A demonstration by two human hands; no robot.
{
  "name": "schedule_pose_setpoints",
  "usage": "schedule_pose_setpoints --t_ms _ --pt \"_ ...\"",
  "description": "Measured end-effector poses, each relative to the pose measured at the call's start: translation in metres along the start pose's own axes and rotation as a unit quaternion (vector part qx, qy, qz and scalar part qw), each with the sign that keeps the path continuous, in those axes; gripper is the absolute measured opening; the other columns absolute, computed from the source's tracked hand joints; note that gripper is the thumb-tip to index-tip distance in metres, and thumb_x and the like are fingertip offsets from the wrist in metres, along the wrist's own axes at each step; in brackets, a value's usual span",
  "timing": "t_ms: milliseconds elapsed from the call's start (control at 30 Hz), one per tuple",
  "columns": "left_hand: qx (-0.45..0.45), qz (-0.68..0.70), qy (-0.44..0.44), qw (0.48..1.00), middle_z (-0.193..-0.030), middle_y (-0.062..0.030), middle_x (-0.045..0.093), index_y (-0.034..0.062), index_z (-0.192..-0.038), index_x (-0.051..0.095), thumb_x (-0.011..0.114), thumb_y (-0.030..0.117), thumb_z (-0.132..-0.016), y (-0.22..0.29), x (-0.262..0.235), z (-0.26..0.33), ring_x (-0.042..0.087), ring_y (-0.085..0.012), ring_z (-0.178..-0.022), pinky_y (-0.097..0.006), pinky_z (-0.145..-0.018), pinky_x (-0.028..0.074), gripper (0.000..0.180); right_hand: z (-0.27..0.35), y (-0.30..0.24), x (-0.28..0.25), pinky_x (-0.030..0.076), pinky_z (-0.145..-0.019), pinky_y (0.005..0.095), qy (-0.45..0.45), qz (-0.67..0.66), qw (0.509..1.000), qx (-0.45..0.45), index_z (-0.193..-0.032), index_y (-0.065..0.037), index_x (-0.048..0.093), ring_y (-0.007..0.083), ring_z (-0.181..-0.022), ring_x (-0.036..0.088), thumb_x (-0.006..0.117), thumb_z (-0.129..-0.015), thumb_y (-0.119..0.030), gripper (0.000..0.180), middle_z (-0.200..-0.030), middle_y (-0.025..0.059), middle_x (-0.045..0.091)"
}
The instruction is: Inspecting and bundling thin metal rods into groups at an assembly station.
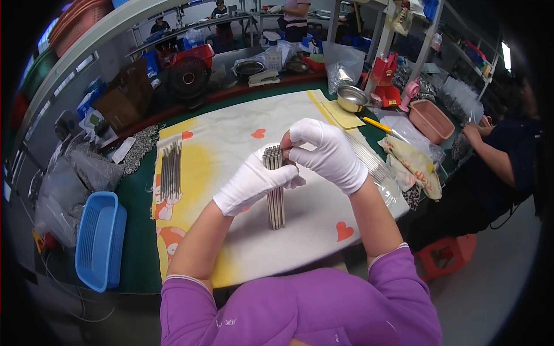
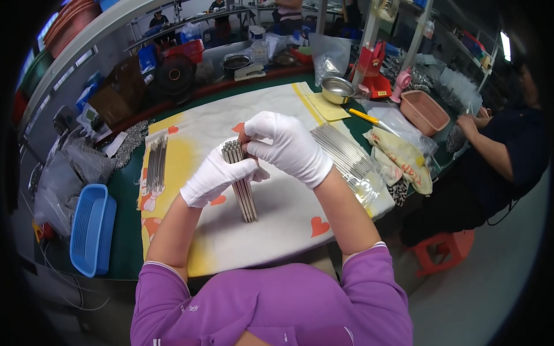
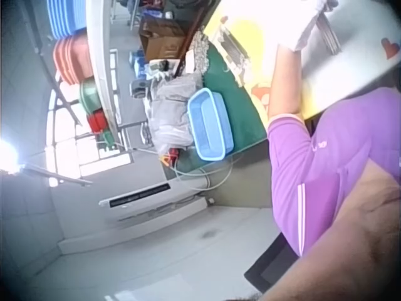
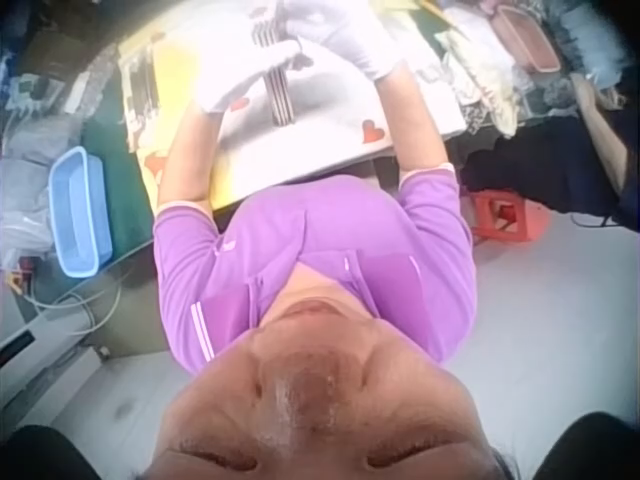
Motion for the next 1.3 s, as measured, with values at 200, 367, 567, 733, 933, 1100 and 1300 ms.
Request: schedule_pose_setpoints --t_ms 200,367,567,733,933,1100,1300 --pt "-0.003 0.000 0.007 1.000 -0.091 -0.0044 0.061 0.0020 -0.111 0.055 0.061 0.009 -0.086 0.002 0.001 0.002 0.066 -0.0155 -0.085 -0.029 -0.076 0.052 0.027 -0.001 -0.005 0.000 0.051 -0.069 0.0290 -0.006 0.020 0.999 -0.027 -0.084 -0.003 0.063 0.0199 -0.076 0.062 0.073 -0.070 0.004 0.019 -0.081 0.0073 0.062" --pt "-0.010 -0.008 0.005 1.000 -0.092 -0.0044 0.062 0.0019 -0.111 0.055 0.062 0.008 -0.085 0.001 0.003 0.004 0.066 -0.0152 -0.085 -0.028 -0.075 0.052 0.027 0.003 -0.009 -0.003 0.050 -0.068 0.0296 -0.005 0.018 0.999 -0.048 -0.082 -0.004 0.062 0.0210 -0.076 0.062 0.073 -0.069 0.005 0.020 -0.081 0.0074 0.062" --pt "-0.007 -0.023 -0.016 1.000 -0.093 -0.0056 0.065 0.0016 -0.110 0.058 0.063 0.007 -0.084 0.005 0.015 0.009 0.064 -0.0129 -0.084 -0.026 -0.073 0.050 0.027 0.013 -0.028 -0.009 0.050 -0.065 0.0310 0.008 0.035 0.993 -0.110 -0.082 -0.008 0.062 0.0228 -0.074 0.062 0.076 -0.064 0.006 0.026 -0.080 0.0055 0.062" --pt "-0.011 -0.041 -0.039 0.998 -0.093 -0.0066 0.068 0.0011 -0.108 0.060 0.065 0.006 -0.082 0.005 0.020 0.012 0.062 -0.0109 -0.085 -0.025 -0.073 0.050 0.027 0.019 -0.035 -0.011 0.049 -0.066 0.0324 0.008 0.016 0.993 -0.114 -0.082 -0.008 0.061 0.0245 -0.075 0.061 0.074 -0.066 0.003 0.024 -0.079 0.0050 0.061" --pt "-0.013 -0.049 -0.074 0.996 -0.095 -0.0055 0.068 0.0009 -0.110 0.061 0.066 0.005 -0.081 0.003 0.022 0.015 0.062 -0.0106 -0.086 -0.025 -0.077 0.050 0.029 0.030 -0.034 -0.010 0.049 -0.064 0.0308 0.035 -0.002 0.992 -0.120 -0.079 -0.008 0.058 0.0213 -0.072 0.061 0.077 -0.065 0.005 0.026 -0.079 0.0049 0.063" --pt "-0.051 -0.094 -0.086 0.991 -0.096 -0.0057 0.068 0.0009 -0.110 0.061 0.066 0.003 -0.081 0.003 0.024 0.021 0.062 -0.0108 -0.088 -0.027 -0.080 0.051 0.030 0.034 -0.033 -0.012 0.048 -0.063 0.0297 0.043 -0.004 0.994 -0.097 -0.079 -0.008 0.058 0.0201 -0.071 0.061 0.077 -0.065 0.004 0.027 -0.078 0.0042 0.063" --pt "-0.035 -0.133 -0.128 0.982 -0.097 -0.0061 0.068 0.0009 -0.110 0.061 0.068 0.003 -0.081 0.002 0.025 0.026 0.063 -0.0122 -0.089 -0.027 -0.082 0.051 0.029 0.040 -0.036 -0.012 0.048 -0.064 0.0330 0.059 -0.025 0.995 -0.073 -0.080 -0.010 0.062 0.0245 -0.072 0.060 0.076 -0.065 -0.002 0.023 -0.077 0.0036 0.062"
Point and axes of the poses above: each hand's wrist, its own z-axis away from the middle knuckle, its own x-axis out of the palm, y = z × x, the point moved 10 cm from there along -z, towards the middle knuckle
